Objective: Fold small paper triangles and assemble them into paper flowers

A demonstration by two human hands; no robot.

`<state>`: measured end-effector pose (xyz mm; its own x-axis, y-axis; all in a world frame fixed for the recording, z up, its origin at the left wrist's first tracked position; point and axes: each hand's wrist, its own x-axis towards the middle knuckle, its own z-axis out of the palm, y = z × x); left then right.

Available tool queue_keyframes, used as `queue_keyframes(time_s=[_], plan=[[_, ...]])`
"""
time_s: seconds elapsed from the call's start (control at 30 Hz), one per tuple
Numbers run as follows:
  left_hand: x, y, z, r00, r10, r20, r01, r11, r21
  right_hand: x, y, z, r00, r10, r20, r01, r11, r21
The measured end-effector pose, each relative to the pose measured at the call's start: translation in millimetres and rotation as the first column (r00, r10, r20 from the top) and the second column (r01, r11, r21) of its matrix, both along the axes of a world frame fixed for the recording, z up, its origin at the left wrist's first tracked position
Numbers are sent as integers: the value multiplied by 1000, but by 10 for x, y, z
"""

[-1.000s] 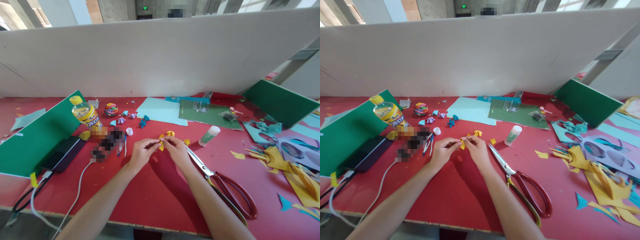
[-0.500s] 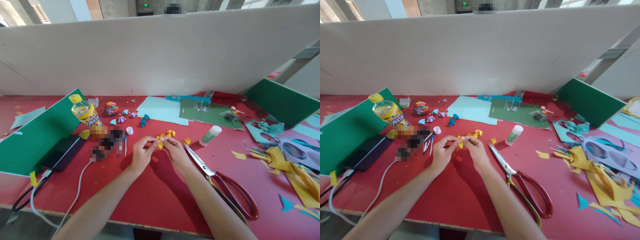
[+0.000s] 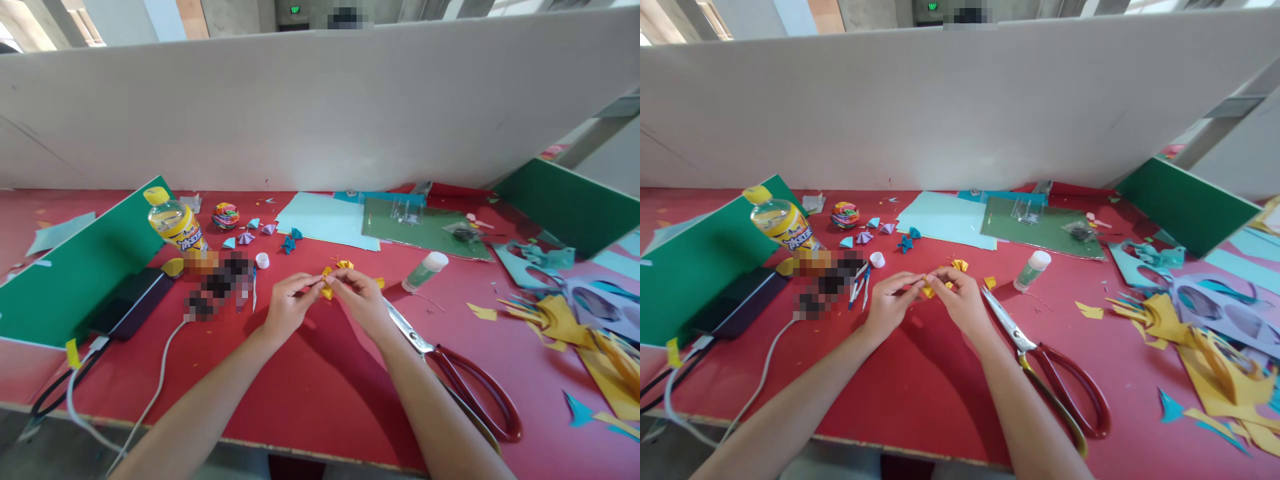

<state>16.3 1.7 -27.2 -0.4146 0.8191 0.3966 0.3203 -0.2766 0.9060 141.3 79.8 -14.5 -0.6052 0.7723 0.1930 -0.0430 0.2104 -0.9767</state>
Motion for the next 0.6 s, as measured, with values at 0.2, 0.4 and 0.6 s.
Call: queue_keyframes(time_s=[0.2, 0.4, 0.6], plan=[[7, 1, 87, 917, -129, 377, 223, 950, -217, -4, 9, -17, 996, -87, -8, 87, 996, -12], [0, 6, 123, 827, -152, 541, 326, 914, -241, -2, 15, 7, 998, -62, 6, 62, 998, 18], [-26, -9, 113, 891, -170, 422, 313, 903, -295, 22, 38, 70, 997, -17, 81, 11, 997, 72]])
